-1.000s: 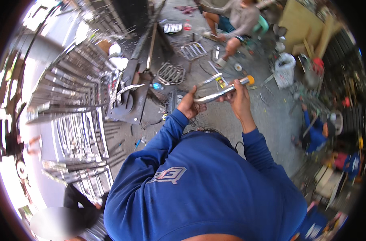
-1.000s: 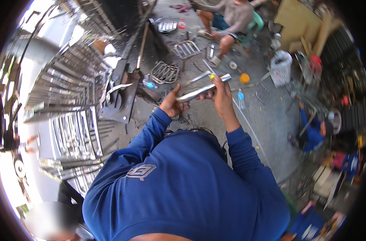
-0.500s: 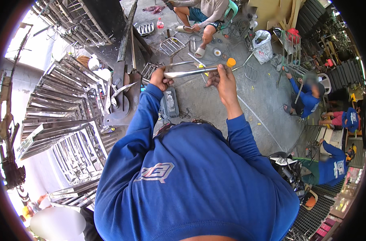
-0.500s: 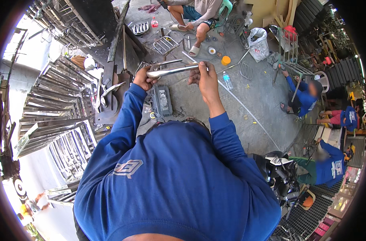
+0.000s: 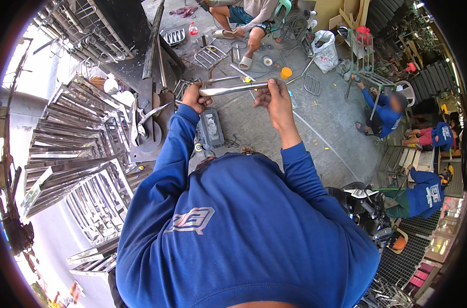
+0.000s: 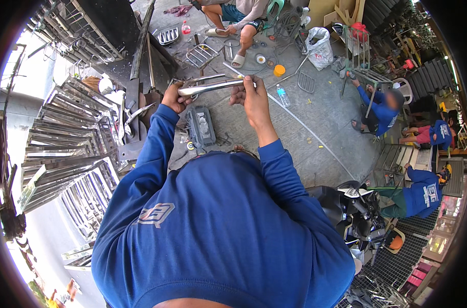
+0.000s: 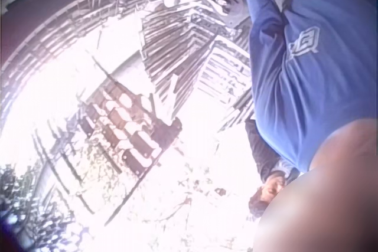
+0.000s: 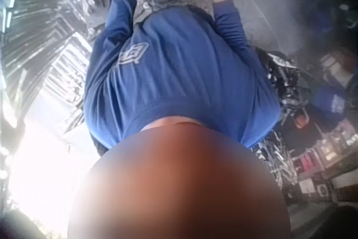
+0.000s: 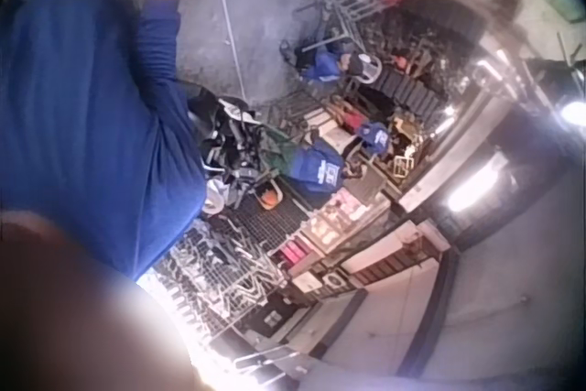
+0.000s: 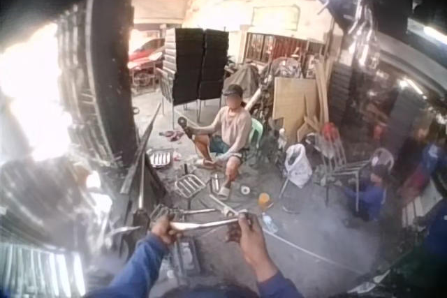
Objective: The person measures a scooter's front panel, then uses a manual pipe bender to shape a metal tube. They repeatedly test the bent tube against the scooter's front, adjusting the bend until the fit appears satisfactory.
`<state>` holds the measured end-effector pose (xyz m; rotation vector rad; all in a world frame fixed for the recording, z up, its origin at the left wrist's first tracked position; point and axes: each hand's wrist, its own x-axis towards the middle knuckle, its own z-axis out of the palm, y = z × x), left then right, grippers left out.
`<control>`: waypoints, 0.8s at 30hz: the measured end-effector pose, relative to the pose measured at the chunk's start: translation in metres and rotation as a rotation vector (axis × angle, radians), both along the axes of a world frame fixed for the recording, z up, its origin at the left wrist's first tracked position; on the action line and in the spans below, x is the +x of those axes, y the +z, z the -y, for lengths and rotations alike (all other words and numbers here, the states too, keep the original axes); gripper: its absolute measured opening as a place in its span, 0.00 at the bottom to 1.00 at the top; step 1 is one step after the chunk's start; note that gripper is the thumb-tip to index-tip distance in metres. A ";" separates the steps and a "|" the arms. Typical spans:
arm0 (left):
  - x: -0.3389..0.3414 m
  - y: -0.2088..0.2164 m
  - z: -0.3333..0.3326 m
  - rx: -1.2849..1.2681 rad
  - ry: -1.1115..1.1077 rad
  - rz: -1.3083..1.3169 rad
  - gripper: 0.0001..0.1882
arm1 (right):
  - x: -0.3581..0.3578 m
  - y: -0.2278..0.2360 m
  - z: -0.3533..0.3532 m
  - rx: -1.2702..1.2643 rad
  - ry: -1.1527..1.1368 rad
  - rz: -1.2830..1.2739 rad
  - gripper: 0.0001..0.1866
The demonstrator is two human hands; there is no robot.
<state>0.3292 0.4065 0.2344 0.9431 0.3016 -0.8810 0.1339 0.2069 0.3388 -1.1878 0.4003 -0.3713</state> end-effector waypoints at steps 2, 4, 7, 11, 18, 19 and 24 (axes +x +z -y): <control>0.000 0.000 0.001 0.001 -0.009 0.016 0.15 | 0.000 0.000 0.001 0.002 0.008 0.007 0.19; -0.001 0.001 0.002 0.005 -0.007 0.013 0.15 | 0.000 -0.001 0.003 0.006 0.015 0.003 0.19; -0.001 0.003 0.003 0.007 -0.005 0.020 0.15 | 0.000 -0.002 0.006 0.001 0.019 0.007 0.18; -0.002 0.004 0.005 0.021 0.000 0.004 0.15 | 0.001 -0.003 0.007 0.003 0.019 -0.005 0.18; -0.003 0.003 0.005 0.023 0.006 0.015 0.15 | 0.001 -0.004 0.006 0.000 0.009 -0.006 0.18; -0.003 0.002 0.005 0.013 0.006 0.006 0.16 | 0.001 -0.003 0.006 0.000 0.008 -0.015 0.17; 0.000 -0.001 0.003 -0.010 -0.014 0.023 0.15 | 0.002 -0.003 0.004 0.005 0.008 -0.013 0.17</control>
